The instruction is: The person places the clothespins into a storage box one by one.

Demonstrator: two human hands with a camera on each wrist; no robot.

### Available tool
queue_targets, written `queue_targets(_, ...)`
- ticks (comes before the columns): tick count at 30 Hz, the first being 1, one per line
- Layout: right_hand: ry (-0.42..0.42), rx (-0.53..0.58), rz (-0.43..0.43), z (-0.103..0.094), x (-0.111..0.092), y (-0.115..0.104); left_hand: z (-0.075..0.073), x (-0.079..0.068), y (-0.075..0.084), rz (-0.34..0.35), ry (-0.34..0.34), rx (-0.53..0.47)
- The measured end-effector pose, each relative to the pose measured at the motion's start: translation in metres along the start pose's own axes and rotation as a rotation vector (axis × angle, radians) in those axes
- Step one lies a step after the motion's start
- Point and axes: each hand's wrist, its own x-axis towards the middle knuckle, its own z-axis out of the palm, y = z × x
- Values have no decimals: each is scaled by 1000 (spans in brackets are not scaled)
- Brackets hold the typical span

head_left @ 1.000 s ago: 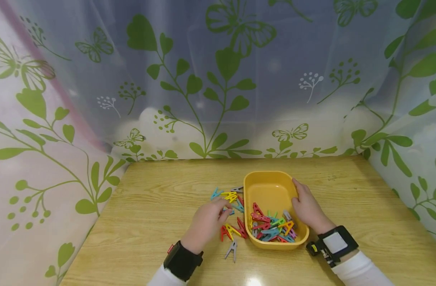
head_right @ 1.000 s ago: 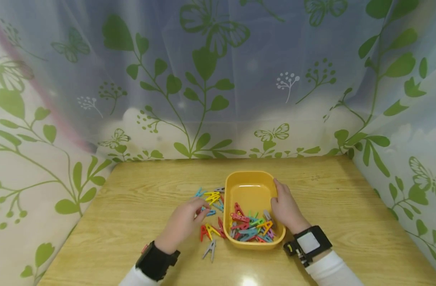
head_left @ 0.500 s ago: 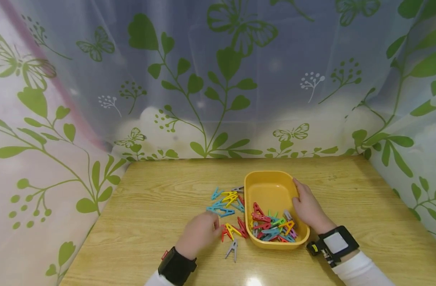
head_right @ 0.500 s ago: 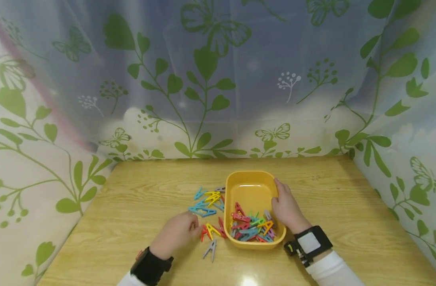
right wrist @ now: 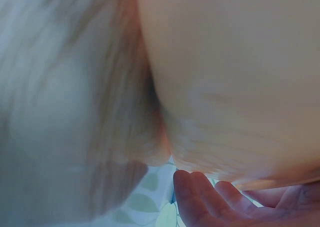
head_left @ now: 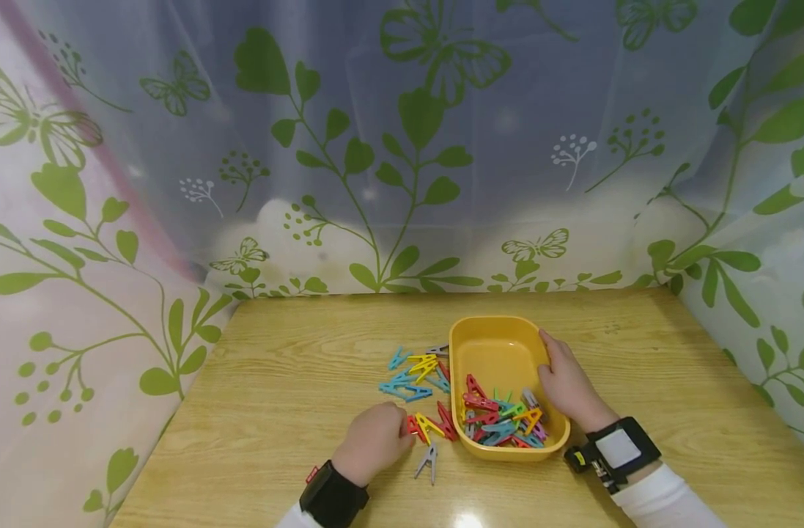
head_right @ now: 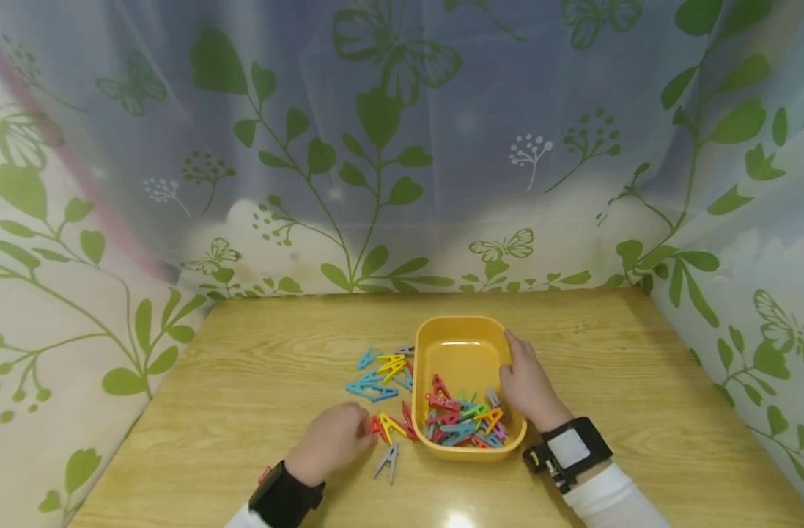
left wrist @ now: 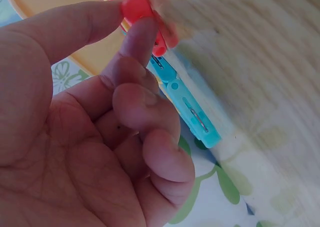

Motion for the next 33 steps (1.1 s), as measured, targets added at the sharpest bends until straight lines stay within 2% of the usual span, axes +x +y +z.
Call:
queue_targets(10, -4, 4, 2, 0, 0, -1, 1, 0, -2, 3, 31, 12)
queue_targets(17, 2, 4, -6, 0, 0, 0, -4, 0, -3, -28, 57, -23)
queue_targets(24, 0, -2, 4, 0, 0, -1, -16, -1, -2, -32, 129, -36)
queue_targets(30, -4, 4, 12, 0, -1, -2, -23, 4, 4, -14, 202, 26)
queue_targets(33, -6, 4, 14, 0, -1, -3, -24, 8, 8, -2, 215, 31)
